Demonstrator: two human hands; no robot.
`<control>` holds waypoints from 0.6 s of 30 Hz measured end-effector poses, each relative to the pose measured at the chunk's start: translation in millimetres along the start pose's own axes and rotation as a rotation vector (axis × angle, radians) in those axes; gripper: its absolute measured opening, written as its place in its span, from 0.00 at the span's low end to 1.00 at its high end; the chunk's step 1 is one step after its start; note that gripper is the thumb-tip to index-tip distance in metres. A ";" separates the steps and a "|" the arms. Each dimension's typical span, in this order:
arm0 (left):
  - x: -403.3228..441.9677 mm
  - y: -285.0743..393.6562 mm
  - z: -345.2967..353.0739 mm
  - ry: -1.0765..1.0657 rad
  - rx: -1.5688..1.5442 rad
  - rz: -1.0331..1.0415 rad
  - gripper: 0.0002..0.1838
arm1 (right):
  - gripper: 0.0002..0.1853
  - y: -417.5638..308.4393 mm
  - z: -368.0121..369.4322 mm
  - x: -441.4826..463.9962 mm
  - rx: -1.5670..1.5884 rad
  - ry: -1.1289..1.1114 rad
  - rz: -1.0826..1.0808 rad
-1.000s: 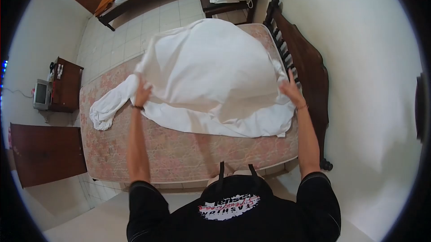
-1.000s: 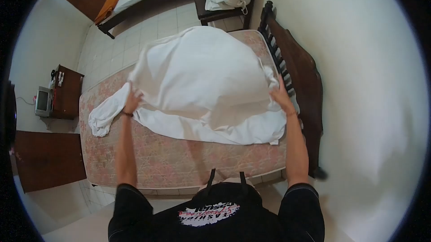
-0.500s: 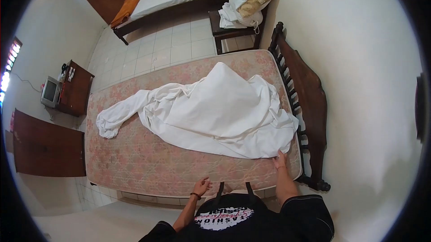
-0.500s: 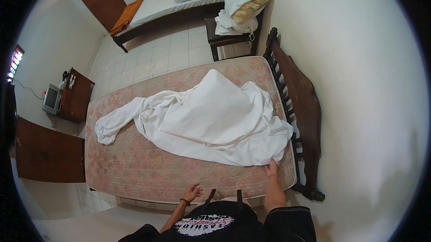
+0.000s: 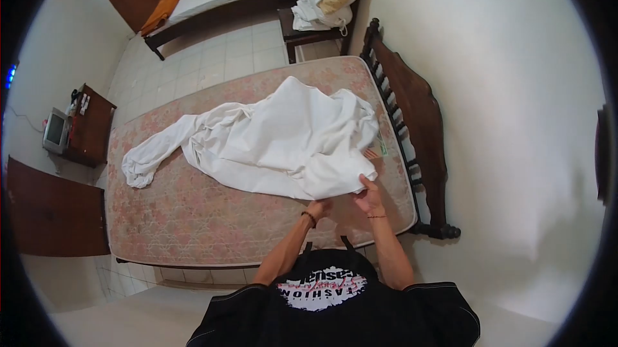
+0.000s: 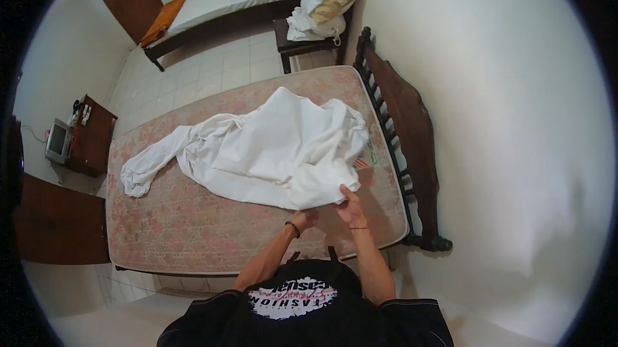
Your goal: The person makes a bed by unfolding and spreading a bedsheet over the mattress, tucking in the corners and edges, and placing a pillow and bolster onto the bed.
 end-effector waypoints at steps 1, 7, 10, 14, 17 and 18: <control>6.8 12.7 15.9 0.015 0.314 0.168 0.23 | 0.22 7.2 -4.8 -7.3 -0.001 0.013 -0.007; -32.2 98.4 65.9 -0.237 -0.893 0.215 0.21 | 0.18 58.6 -32.2 -33.2 -0.052 0.002 0.124; -34.0 106.5 41.8 -0.123 -0.823 0.295 0.22 | 0.21 55.3 -30.1 -44.5 0.008 0.096 0.102; -42.2 110.7 7.9 0.037 -0.730 0.406 0.22 | 0.24 44.2 -12.6 -58.1 -0.078 0.078 0.081; -54.0 108.1 -14.6 0.164 -0.666 0.493 0.22 | 0.25 42.2 -25.4 -53.7 -0.007 0.078 0.112; -58.7 104.3 -18.6 0.208 -0.648 0.519 0.23 | 0.24 30.1 -23.3 -54.1 0.057 0.090 0.095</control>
Point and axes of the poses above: each hand's wrist, its own x-axis towards the middle knuckle, its own z-axis out of the palm, y = z × x, the point moved 5 cm from there along x, towards the middle knuckle, and after that the axes turned 4 degrees about -x, right-handed, at the moved point
